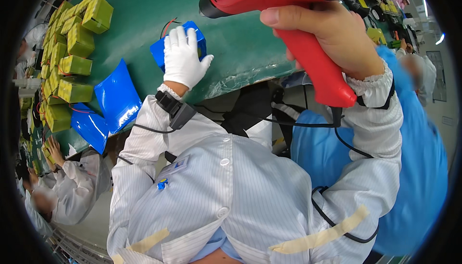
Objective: Applying heat with a heat gun to shrink blue plastic casing around battery packs on a production line.
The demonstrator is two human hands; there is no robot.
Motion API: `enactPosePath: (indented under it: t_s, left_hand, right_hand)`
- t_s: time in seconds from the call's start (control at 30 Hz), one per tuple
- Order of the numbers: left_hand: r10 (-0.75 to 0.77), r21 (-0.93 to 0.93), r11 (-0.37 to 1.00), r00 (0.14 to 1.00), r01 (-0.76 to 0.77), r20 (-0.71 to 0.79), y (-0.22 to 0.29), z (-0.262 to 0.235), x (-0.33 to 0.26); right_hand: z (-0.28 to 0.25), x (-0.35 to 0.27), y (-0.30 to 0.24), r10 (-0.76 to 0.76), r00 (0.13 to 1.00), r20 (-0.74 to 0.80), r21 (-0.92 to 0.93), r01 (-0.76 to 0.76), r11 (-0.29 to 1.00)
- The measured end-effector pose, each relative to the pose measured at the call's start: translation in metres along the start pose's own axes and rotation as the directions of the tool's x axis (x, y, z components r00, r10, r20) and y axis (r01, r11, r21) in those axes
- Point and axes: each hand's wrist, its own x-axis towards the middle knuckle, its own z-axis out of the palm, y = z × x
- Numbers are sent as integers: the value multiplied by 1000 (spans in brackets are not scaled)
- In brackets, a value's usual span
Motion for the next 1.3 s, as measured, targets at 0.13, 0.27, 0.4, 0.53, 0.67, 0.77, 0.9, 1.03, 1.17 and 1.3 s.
enactPosePath:
  t_s: [0.13,0.27,0.4,0.53,0.67,0.77,0.9,1.03,1.17,1.3]
  left_hand:
    - [129,-108,987,990,-122,62,0,4,-2]
    - [4,-35,999,997,-1,78,-18,2,0]
    - [38,-39,999,996,-35,78,2,9,17]
    - [119,-150,983,987,-103,106,1,9,18]
    - [33,-126,992,997,-24,68,-26,-8,-16]
    - [7,-36,999,999,-6,32,-28,-14,-29]
    - [46,-182,982,999,-41,26,-3,-13,-14]
    - [119,-222,969,992,-107,41,-3,-11,-21]
    - [43,-115,993,999,-40,24,-37,-26,-59]
    - [-38,89,995,998,33,57,-20,-22,-59]
  right_hand:
    - [0,1,3,-5,1000,-18,-17,5,1000]
    - [1,-7,1,-8,1000,-2,44,8,999]
    - [2,-16,-2,-16,1000,-3,33,16,999]
    - [1,-27,3,20,999,-50,80,-16,997]
    - [-6,-38,16,47,997,-55,101,-41,994]
    - [-2,-44,24,33,999,-36,105,-29,994]
    - [7,-51,28,55,998,37,136,-59,989]
    - [11,-64,33,27,1000,-11,119,-25,993]
    - [15,-84,42,51,998,-32,247,-42,968]
    - [14,-90,56,-174,983,58,149,164,975]
